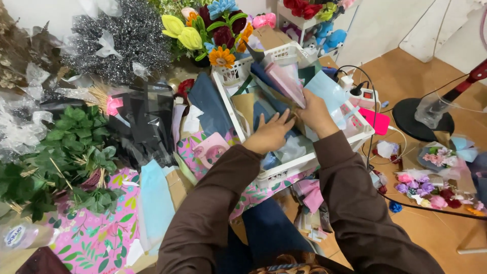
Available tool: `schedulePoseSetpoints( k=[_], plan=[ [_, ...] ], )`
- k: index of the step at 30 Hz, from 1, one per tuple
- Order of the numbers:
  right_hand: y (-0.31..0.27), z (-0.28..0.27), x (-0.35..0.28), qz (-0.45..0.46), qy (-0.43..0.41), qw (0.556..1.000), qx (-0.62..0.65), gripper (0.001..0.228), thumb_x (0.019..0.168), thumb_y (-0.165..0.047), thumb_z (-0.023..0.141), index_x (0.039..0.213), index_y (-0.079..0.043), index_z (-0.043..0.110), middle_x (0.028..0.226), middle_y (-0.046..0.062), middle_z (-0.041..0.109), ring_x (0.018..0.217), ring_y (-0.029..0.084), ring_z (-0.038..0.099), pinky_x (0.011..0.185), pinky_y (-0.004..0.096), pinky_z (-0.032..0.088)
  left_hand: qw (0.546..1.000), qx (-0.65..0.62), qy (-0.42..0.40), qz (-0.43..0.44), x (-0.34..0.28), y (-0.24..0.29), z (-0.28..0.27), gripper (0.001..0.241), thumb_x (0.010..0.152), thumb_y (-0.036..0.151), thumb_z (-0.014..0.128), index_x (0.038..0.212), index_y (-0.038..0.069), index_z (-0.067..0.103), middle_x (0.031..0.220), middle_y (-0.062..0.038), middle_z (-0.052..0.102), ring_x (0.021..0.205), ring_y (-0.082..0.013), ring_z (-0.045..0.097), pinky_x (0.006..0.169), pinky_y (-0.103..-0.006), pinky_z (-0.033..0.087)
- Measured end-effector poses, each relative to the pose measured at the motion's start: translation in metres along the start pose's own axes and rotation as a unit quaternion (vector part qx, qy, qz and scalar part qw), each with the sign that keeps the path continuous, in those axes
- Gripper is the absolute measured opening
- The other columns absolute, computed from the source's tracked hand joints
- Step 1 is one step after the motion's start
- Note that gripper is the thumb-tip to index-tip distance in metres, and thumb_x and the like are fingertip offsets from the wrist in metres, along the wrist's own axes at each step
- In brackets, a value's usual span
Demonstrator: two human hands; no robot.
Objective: The person sits on the floor and wraps a bouquet of artificial flowers with multiple layers of colored paper. They fold the paper around the stems and secure it with tape, creating a finished bouquet.
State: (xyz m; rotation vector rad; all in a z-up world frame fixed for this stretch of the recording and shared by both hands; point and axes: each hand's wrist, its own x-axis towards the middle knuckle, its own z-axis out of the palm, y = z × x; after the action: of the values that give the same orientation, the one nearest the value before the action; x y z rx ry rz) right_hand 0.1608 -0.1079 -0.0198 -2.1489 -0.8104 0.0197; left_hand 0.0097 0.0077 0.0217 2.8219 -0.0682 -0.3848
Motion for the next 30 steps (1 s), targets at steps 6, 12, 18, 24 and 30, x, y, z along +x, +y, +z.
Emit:
schedulePoseSetpoints(
  k=[6, 12, 18, 24, 30],
  plan=[
    [0.01, -0.011, 0.002, -0.009, 0.171, 0.985, 0.019, 0.036, 0.086, -0.007, 0.07, 0.121, -0.005, 0.064, 0.108, 0.029, 0.07, 0.109, 0.049, 0.065, 0.09, 0.055, 0.054, 0.954, 0.235, -0.093, -0.162, -0.027, -0.008, -0.006, 0.071, 0.096, 0.02, 0.062, 0.161, 0.019, 0.036, 0.161, -0.015, 0.042, 0.145, -0.0395, 0.041, 0.115, -0.078, 0.004],
    [0.005, -0.012, -0.003, -0.038, 0.204, 0.977, 0.04, 0.031, 0.084, -0.003, 0.071, 0.114, 0.001, 0.064, 0.1, 0.031, 0.068, 0.102, 0.053, 0.066, 0.085, 0.057, 0.053, 0.965, 0.235, 0.094, -0.069, -0.015, -0.02, 0.022, 0.018, 0.084, -0.008, 0.066, 0.085, 0.006, 0.077, 0.077, -0.011, 0.076, 0.081, -0.0318, 0.074, 0.119, -0.0702, 0.015],
    [0.002, -0.013, -0.005, -0.018, 0.203, 0.977, 0.063, 0.028, 0.085, -0.003, 0.069, 0.113, -0.004, 0.066, 0.098, 0.024, 0.07, 0.101, 0.045, 0.069, 0.086, 0.05, 0.053, 0.958, 0.146, 0.243, -0.047, -0.016, -0.04, -0.005, 0.015, 0.077, -0.01, 0.073, 0.077, 0.004, 0.078, 0.071, -0.014, 0.074, 0.077, -0.0342, 0.074, 0.114, -0.0624, 0.031],
    [0.009, -0.011, -0.002, -0.029, 0.187, 0.98, 0.064, 0.027, 0.086, -0.001, 0.068, 0.113, -0.002, 0.065, 0.096, 0.027, 0.069, 0.099, 0.047, 0.068, 0.085, 0.052, 0.053, 0.887, -0.224, 0.398, -0.064, -0.056, -0.076, -0.079, 0.018, 0.09, 0.017, 0.076, 0.106, 0.008, 0.078, 0.095, -0.015, 0.077, 0.095, -0.0369, 0.074, 0.087, -0.0391, 0.058],
    [-0.01, -0.018, -0.009, -0.024, 0.188, 0.978, 0.082, 0.024, 0.088, 0.001, 0.066, 0.111, -0.001, 0.064, 0.099, 0.027, 0.071, 0.1, 0.043, 0.069, 0.088, 0.05, 0.053, 0.828, -0.347, 0.436, -0.057, -0.023, -0.15, -0.049, 0.016, 0.087, 0.02, 0.083, 0.096, 0.007, 0.077, 0.079, -0.008, 0.076, 0.075, -0.0121, 0.07, 0.073, -0.0296, 0.057]
  ],
)
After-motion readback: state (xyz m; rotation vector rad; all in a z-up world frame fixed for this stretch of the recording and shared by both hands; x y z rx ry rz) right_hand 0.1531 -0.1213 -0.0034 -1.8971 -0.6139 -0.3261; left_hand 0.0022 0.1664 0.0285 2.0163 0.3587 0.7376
